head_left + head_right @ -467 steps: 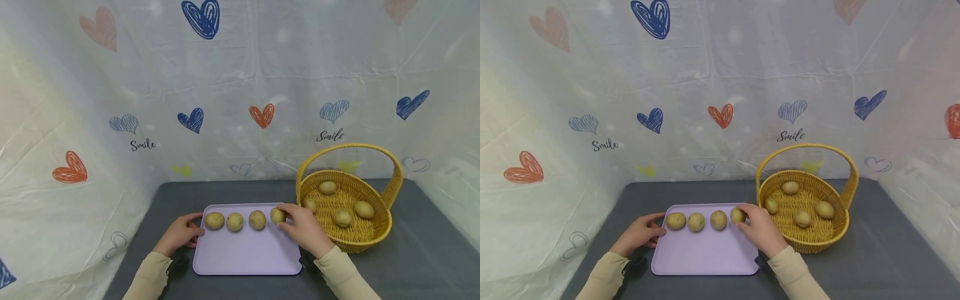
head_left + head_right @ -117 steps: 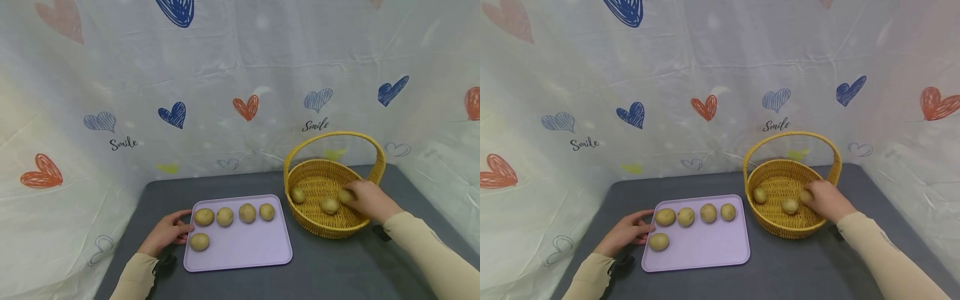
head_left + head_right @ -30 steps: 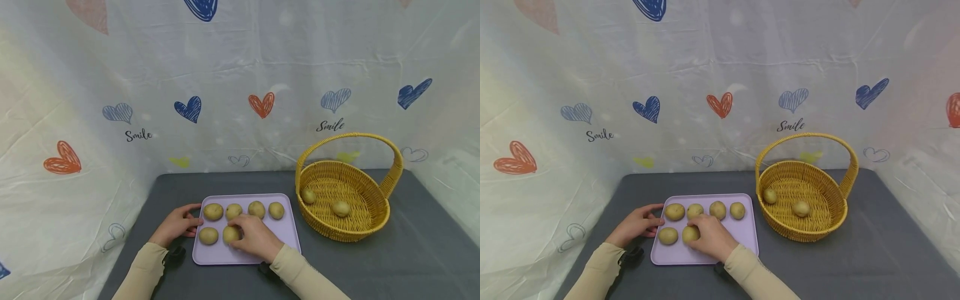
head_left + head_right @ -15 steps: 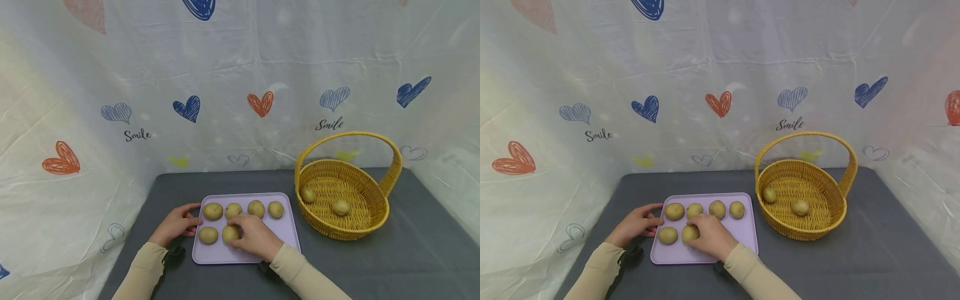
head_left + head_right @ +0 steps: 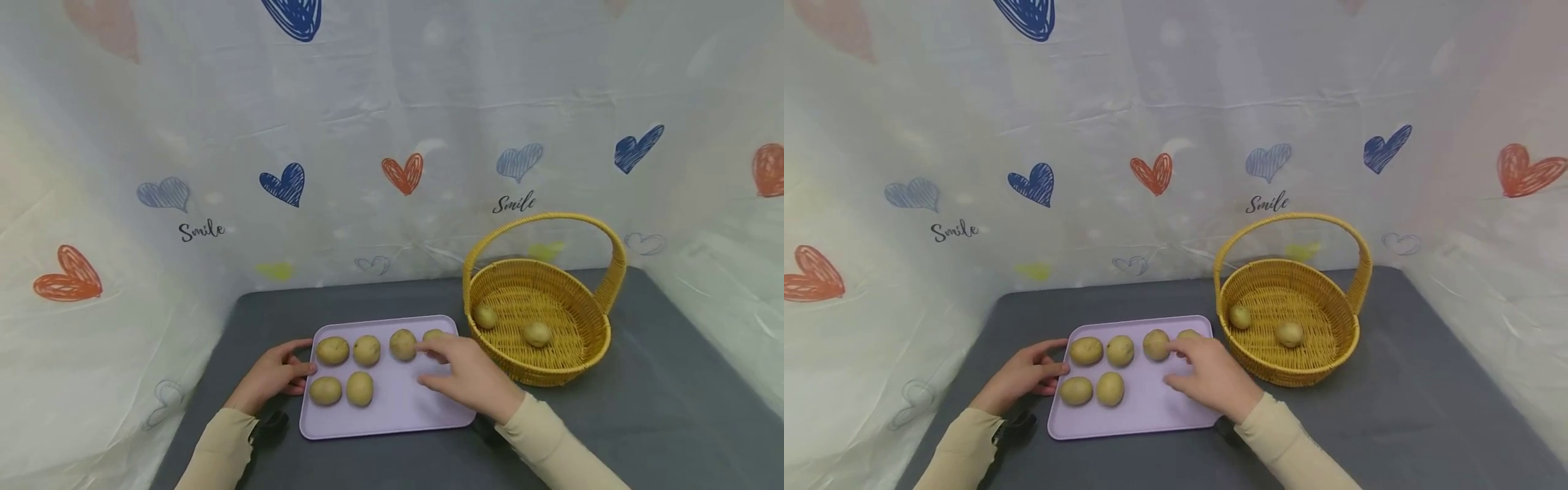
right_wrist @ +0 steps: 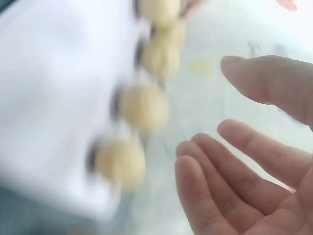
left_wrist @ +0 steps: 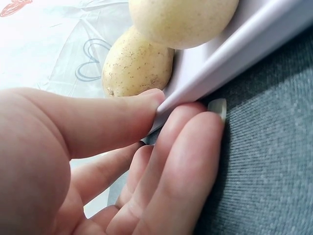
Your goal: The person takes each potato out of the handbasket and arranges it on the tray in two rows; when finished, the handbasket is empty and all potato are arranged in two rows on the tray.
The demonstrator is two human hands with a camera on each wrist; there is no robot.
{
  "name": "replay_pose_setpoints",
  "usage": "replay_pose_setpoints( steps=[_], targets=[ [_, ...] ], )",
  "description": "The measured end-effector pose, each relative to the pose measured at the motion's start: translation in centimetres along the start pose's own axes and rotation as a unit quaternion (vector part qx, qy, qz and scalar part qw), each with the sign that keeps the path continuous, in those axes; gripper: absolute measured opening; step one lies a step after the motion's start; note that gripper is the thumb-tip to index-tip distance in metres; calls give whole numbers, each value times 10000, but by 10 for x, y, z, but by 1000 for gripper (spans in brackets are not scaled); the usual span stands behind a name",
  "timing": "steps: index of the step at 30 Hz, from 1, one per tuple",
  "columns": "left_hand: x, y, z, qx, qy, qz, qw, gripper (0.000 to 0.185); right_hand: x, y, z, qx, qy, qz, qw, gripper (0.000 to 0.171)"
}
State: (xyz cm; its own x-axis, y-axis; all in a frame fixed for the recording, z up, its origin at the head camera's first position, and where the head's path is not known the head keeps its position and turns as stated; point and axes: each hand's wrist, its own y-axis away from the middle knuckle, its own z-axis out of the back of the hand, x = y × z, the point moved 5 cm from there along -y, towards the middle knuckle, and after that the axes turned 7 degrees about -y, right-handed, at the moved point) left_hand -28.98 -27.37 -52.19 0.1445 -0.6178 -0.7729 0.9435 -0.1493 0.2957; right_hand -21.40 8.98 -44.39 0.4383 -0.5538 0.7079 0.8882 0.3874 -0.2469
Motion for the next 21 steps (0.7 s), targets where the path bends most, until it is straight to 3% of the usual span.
replay_pose_setpoints(
  steps=[5,10,14,21],
  targets=[
    [2,-1,0,-36,-65,-13,10000,74,-25,29,65,-480,418,-455,9969,41],
    [2,-2,-1,-24,-100,105,9999,74,-59,51,110,-654,533,-1062,9908,44],
    [1,-1,0,-2,-102,162,9998,75,-83,60,128,-693,737,-1294,9864,45],
    [1,0,-1,5,16,121,9999,73,-112,59,135,-658,1200,-1370,9811,48]
  ],
)
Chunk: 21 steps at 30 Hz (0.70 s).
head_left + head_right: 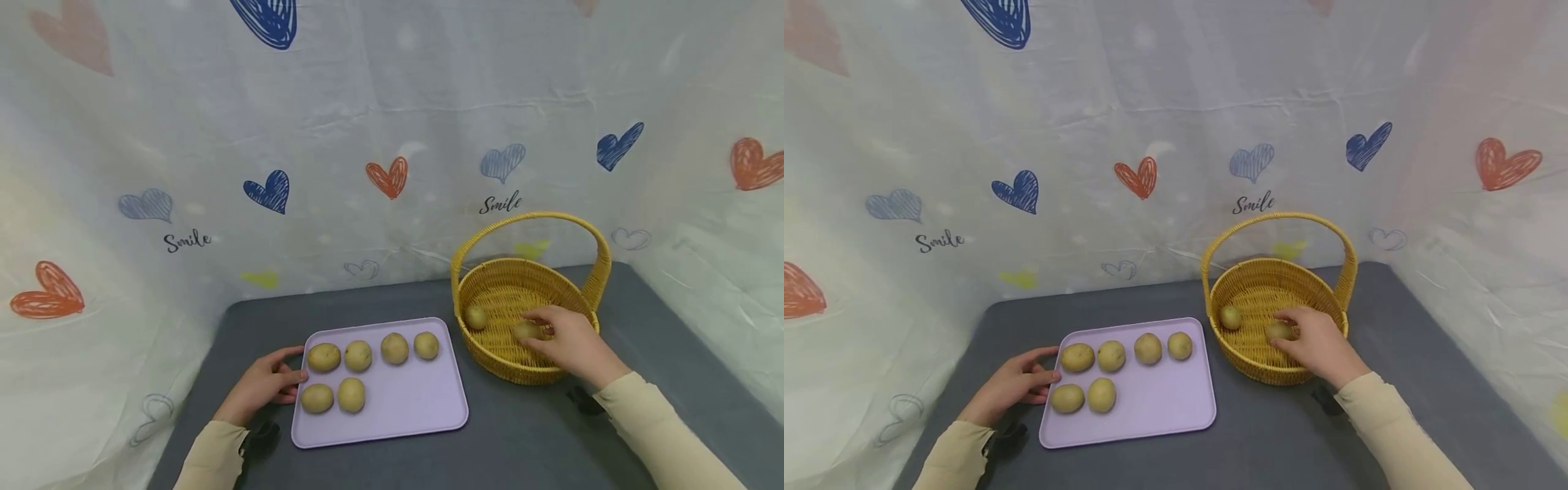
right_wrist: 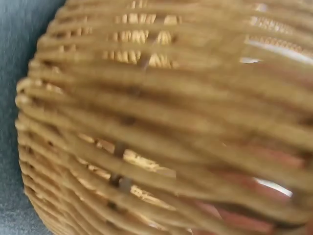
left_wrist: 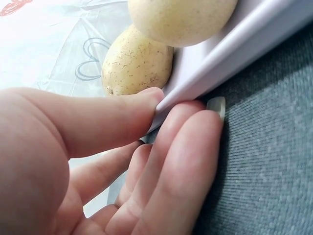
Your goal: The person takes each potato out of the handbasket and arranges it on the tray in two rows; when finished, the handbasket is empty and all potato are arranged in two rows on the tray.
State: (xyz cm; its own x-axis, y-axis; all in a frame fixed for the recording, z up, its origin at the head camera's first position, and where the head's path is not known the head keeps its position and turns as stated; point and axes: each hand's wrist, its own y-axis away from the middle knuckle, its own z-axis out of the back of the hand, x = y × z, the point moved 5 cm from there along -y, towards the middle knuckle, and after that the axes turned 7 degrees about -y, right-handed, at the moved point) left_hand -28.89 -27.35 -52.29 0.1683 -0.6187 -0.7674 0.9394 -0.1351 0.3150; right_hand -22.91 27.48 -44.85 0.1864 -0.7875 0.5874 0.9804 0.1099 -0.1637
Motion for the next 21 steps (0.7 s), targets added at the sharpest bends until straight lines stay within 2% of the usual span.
replay_pose_setpoints(
  steps=[10,21],
  targets=[
    [4,-3,-1,2,32,21,10000,72,-12,-9,-3,194,291,-71,9994,53],
    [4,-2,0,-42,31,-28,10000,73,-14,-17,-9,419,287,-227,9985,52]
  ],
)
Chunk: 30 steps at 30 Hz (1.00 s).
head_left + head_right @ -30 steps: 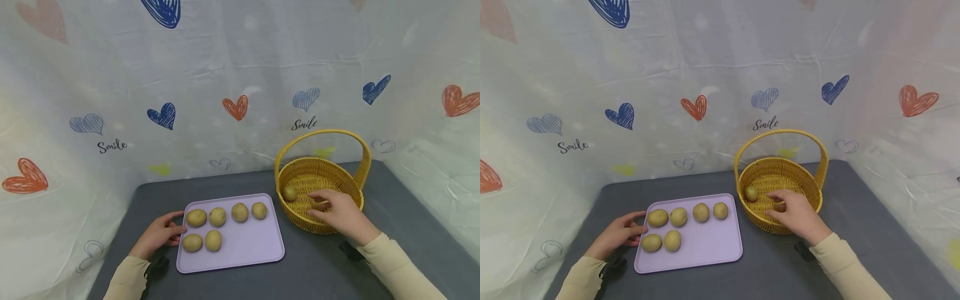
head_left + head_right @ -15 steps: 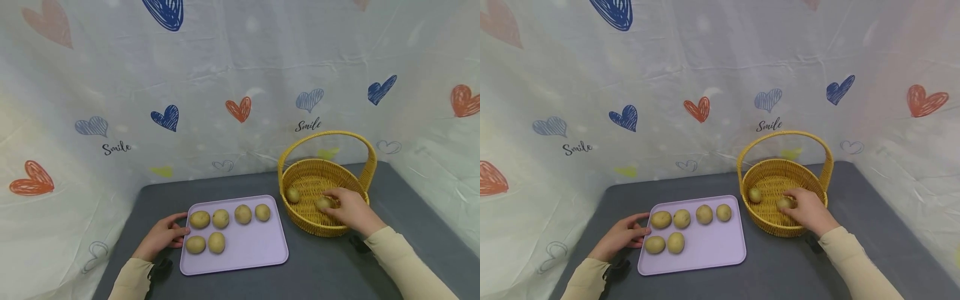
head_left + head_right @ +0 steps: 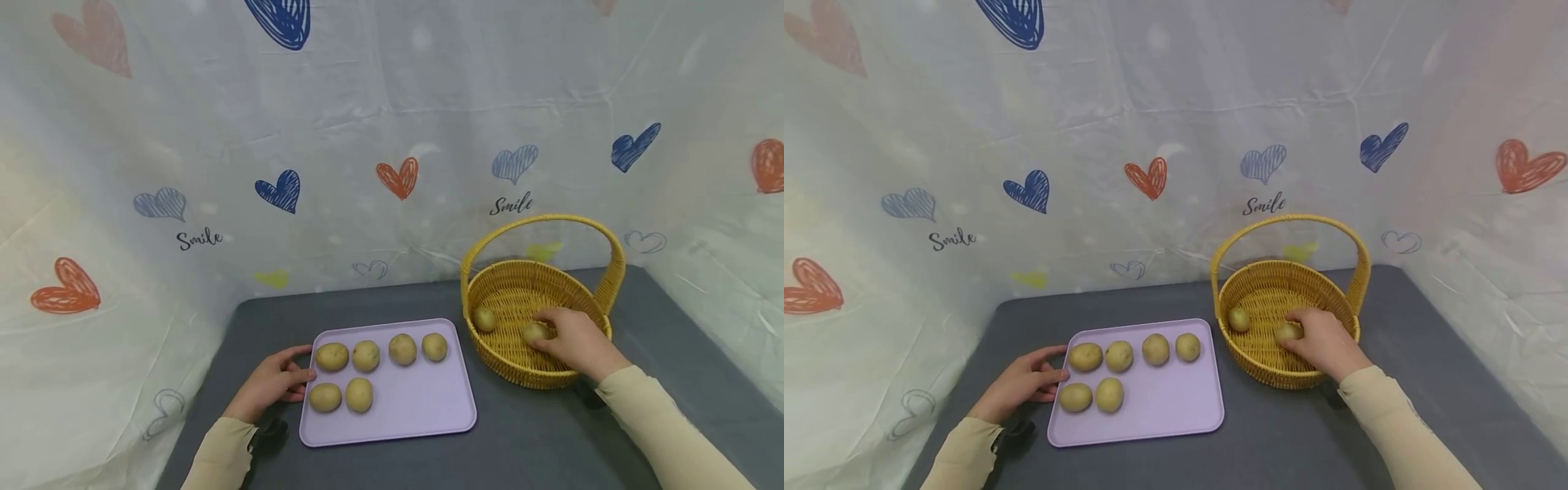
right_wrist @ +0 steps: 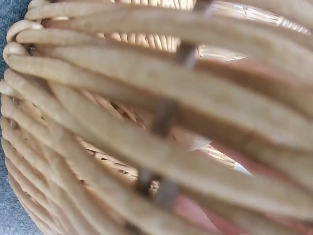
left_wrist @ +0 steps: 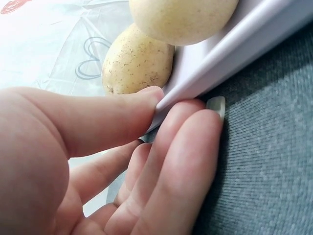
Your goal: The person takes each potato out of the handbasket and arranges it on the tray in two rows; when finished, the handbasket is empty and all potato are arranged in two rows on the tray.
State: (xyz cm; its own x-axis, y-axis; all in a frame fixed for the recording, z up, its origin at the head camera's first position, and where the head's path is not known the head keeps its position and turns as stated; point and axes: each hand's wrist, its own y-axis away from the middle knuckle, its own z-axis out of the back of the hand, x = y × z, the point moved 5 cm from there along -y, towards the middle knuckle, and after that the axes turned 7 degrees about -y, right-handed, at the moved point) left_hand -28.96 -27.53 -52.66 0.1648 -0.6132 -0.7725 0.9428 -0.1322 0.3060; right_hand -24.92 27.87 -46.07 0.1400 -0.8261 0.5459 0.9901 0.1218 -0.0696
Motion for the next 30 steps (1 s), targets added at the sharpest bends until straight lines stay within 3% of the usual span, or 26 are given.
replay_pose_setpoints(
  steps=[23,30],
  targets=[
    [1,0,1,68,220,145,9996,73,-4,-6,-3,181,35,-42,9998,50],
    [1,0,1,8,176,181,9997,72,-1,-4,1,22,45,100,9999,47]
  ],
)
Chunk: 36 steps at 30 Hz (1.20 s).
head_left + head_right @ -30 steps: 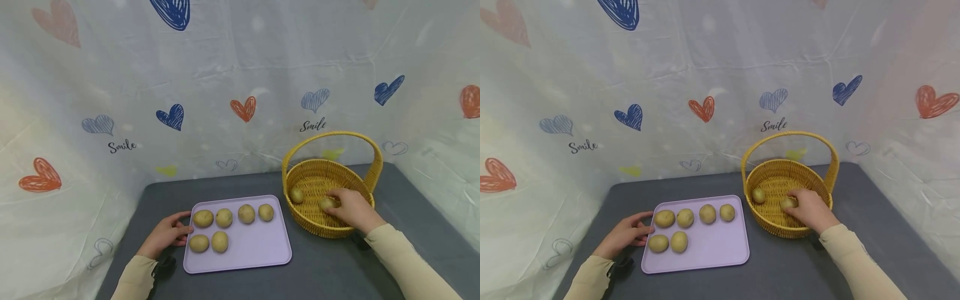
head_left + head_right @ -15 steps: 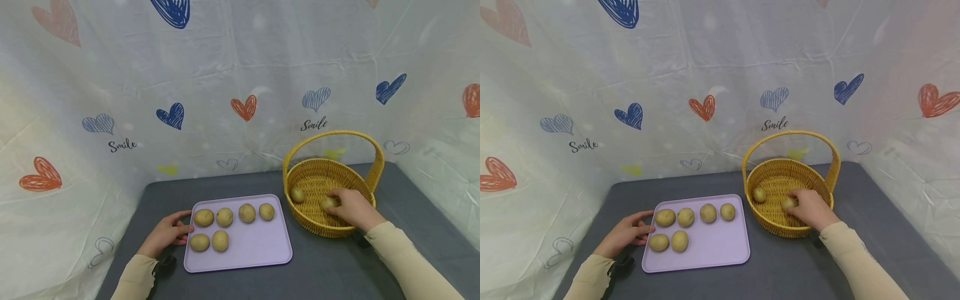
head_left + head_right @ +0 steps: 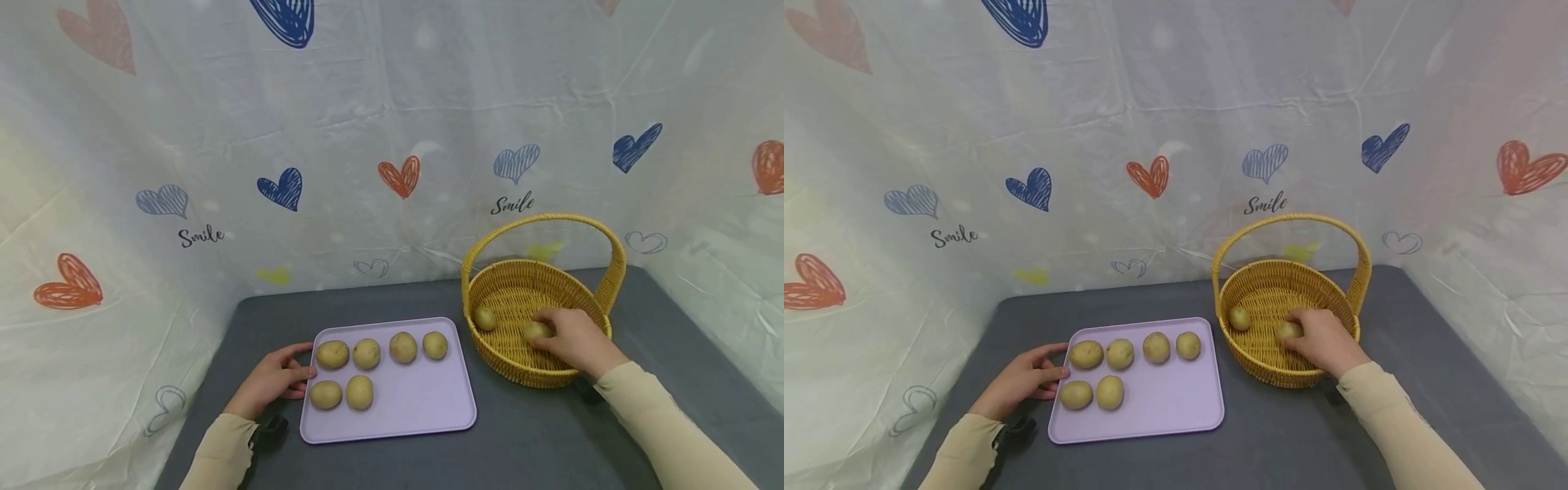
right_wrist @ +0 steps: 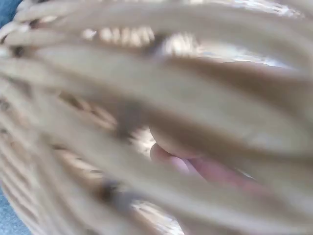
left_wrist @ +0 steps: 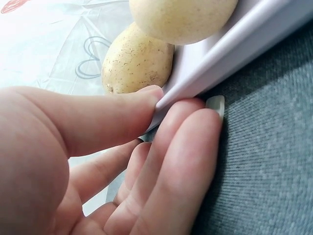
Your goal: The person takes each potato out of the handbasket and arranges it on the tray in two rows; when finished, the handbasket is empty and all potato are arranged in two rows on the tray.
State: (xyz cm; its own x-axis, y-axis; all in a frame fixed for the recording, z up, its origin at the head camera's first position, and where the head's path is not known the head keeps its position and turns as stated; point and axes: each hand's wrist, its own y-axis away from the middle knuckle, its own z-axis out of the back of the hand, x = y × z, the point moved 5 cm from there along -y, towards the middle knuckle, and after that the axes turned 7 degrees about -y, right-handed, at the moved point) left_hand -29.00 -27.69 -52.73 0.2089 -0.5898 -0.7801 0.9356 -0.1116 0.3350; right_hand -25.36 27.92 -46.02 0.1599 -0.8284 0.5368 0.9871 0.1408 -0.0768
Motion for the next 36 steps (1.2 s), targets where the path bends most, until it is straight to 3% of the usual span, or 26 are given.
replay_pose_setpoints(
  steps=[5,10,17,30,36],
  targets=[
    [0,0,0,-9,-19,10,10000,72,13,3,8,-280,-122,175,9994,45],
    [2,-1,1,6,18,-13,10000,73,40,6,14,-392,-408,344,9978,44],
    [2,2,3,51,13,-24,10000,73,74,2,9,-462,-869,483,9940,42],
    [-3,4,0,7,-90,-168,9998,72,134,-7,-37,-101,-1933,502,9798,40],
    [-3,4,1,-47,-114,-175,9998,71,155,-13,-71,104,-1999,568,9781,37]
  ],
)
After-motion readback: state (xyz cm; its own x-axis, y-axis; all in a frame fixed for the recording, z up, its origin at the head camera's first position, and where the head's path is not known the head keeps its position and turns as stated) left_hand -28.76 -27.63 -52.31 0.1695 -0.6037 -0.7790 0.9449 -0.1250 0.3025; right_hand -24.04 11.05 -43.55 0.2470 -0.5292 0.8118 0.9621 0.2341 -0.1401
